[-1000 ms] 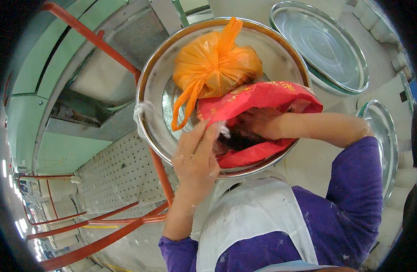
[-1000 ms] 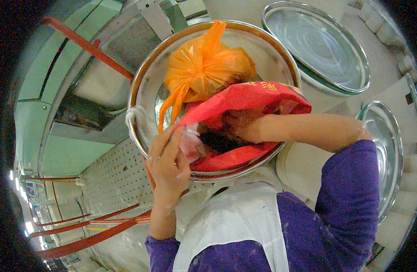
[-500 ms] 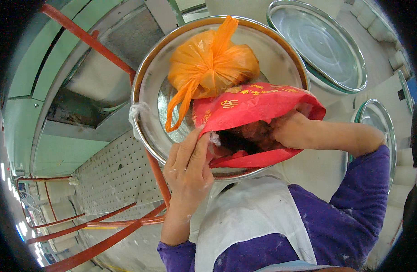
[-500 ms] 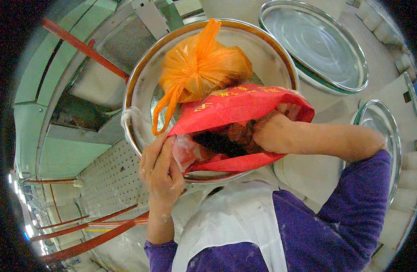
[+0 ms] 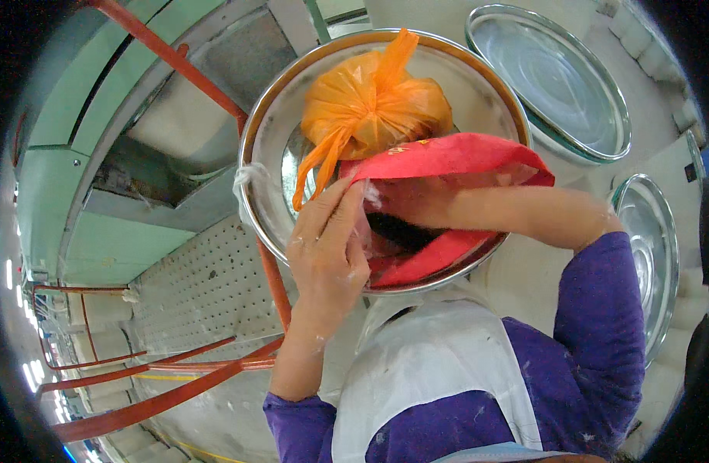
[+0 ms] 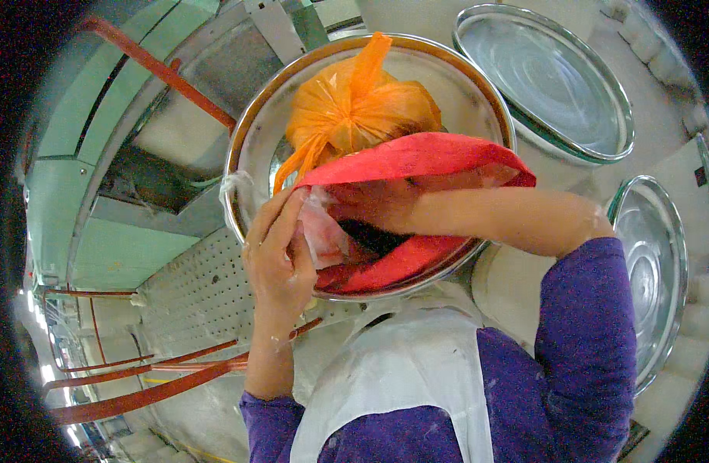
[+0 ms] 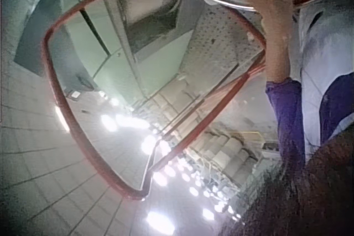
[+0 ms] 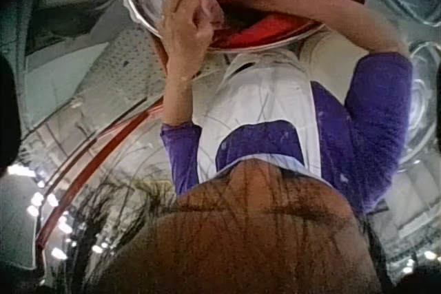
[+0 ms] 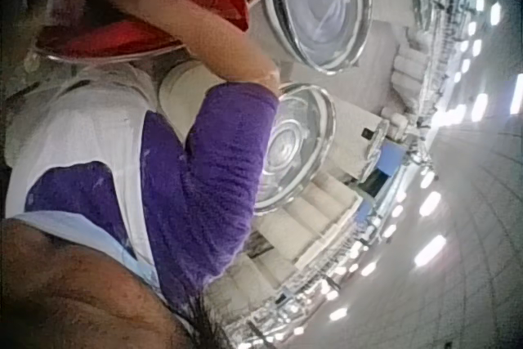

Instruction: The person removes a metal lid from a large white container, places it on another container, and then tilts the container to inspect its interior. They then walk to another area and unpack items from plastic bags into a metal bowl.

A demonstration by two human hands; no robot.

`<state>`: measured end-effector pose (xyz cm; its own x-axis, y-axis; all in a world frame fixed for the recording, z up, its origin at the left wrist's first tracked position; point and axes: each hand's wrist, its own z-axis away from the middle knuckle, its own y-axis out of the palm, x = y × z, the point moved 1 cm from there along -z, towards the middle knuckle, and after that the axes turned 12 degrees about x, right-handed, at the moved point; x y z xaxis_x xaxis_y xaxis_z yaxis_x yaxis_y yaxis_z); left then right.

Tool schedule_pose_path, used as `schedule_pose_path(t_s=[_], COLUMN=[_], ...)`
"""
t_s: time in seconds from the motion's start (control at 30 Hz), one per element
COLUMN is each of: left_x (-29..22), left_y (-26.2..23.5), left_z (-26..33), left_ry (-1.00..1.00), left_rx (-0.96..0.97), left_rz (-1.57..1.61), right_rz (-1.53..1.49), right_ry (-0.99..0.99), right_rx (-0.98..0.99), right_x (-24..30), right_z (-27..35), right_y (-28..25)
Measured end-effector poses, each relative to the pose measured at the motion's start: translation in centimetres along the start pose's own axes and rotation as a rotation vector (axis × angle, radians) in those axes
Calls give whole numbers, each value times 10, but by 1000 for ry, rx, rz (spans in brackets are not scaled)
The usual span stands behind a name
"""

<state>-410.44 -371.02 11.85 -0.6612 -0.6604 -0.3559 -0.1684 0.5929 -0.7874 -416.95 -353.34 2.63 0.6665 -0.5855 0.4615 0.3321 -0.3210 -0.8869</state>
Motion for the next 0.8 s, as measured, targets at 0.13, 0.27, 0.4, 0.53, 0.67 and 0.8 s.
schedule_pose_path(t_s=[0.13, 0.27, 0.4, 0.53, 0.67, 0.8], left_x=[-1, -2, -1, -2, -4, -4], left_y=[1, 3, 2, -1, -1, 2], left_z=[3, 7, 7, 5, 9, 10], left_ry=[7, 7, -2, 25, -23, -8], left_rx=[12, 11, -4, -30, 12, 4], left_rz=[-23, -51, -55, -89, -41, -72], right_rz=[-68, 14, 43, 55, 57, 62], right_ry=[152, 144, 134, 132, 120, 228], right_rx=[81, 44, 5, -22, -15, 96], right_x=[-33, -38, -31, -30, -29, -17], right_z=[16, 45, 48, 47, 50, 45], right_y=[-15, -30, -32, -32, -34, -38])
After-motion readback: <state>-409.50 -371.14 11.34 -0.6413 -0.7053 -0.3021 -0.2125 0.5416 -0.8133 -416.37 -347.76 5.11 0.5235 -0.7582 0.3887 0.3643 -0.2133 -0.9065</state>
